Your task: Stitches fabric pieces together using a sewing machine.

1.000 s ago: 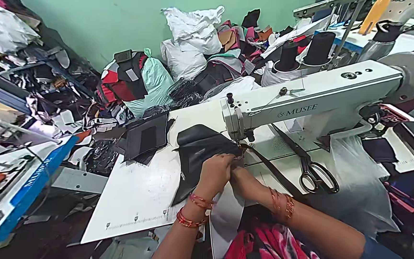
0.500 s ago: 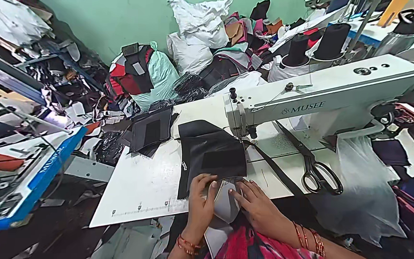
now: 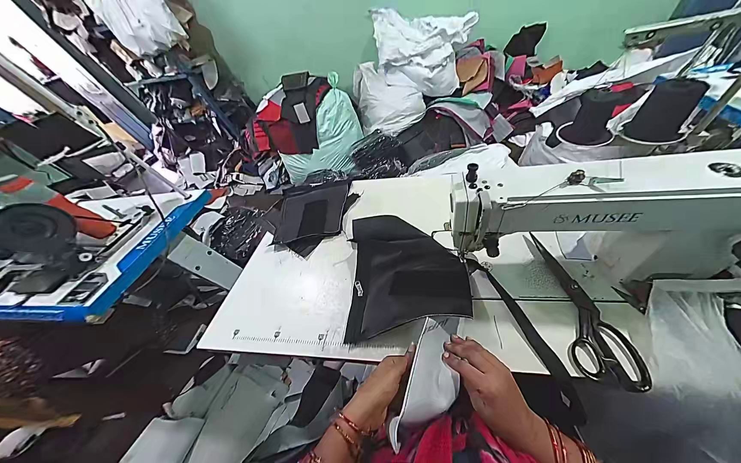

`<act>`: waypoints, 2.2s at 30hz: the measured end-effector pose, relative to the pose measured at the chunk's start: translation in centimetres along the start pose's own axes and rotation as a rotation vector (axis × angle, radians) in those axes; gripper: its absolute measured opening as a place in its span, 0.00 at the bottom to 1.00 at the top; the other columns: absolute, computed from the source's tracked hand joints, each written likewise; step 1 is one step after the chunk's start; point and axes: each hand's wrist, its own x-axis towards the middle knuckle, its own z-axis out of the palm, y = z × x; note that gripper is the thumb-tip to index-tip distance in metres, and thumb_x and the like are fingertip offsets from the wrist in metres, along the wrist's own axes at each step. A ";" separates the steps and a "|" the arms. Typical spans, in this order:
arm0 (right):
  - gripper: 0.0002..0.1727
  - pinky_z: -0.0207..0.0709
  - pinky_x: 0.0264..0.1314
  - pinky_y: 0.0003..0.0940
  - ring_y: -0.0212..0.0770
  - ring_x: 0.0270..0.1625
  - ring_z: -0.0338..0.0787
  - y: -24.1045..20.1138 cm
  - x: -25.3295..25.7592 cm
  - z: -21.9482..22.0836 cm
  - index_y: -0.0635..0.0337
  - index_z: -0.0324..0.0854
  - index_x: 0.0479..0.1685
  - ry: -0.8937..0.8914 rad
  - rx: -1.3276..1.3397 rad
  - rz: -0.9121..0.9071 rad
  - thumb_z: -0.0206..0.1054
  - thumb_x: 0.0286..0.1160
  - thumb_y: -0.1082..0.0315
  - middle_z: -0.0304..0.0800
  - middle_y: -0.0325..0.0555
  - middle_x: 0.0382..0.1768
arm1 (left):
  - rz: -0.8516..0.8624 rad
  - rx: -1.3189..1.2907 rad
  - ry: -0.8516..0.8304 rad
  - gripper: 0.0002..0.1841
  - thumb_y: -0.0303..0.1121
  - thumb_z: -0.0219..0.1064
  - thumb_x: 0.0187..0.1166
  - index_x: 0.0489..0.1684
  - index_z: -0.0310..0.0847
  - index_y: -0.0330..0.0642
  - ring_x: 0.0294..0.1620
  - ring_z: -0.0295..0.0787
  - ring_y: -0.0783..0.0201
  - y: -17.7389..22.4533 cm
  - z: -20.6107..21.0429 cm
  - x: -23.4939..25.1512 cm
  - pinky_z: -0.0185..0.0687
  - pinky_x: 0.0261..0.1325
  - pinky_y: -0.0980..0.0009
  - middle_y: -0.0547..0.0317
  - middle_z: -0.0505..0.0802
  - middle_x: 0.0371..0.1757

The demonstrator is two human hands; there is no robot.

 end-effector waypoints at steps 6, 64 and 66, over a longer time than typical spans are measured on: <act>0.17 0.75 0.81 0.32 0.42 0.73 0.87 -0.3 0.5 -2.5 0.61 0.91 0.50 0.054 0.258 0.094 0.53 0.81 0.76 0.94 0.50 0.58 | 0.009 0.513 -0.068 0.24 0.45 0.46 0.93 0.37 0.83 0.38 0.33 0.85 0.68 1.0 0.5 0.6 0.81 0.42 0.63 0.60 0.87 0.30; 0.11 0.80 0.61 0.42 0.43 0.50 0.90 2.6 4.2 -2.5 0.49 0.90 0.35 0.007 -0.083 -0.027 0.62 0.73 0.72 0.93 0.39 0.43 | 0.231 1.542 -0.004 0.41 0.46 0.71 0.69 0.87 0.68 0.39 0.84 0.65 0.38 13.6 7.9 11.8 0.67 0.79 0.43 0.40 0.72 0.84; 0.10 0.82 0.55 0.40 0.43 0.47 0.91 2.5 4.7 -2.6 0.52 0.90 0.33 0.012 -0.070 -0.051 0.62 0.72 0.74 0.93 0.42 0.42 | 0.150 1.675 -0.007 0.43 0.42 0.74 0.68 0.86 0.65 0.32 0.84 0.66 0.36 14.0 9.7 11.3 0.72 0.77 0.43 0.36 0.69 0.85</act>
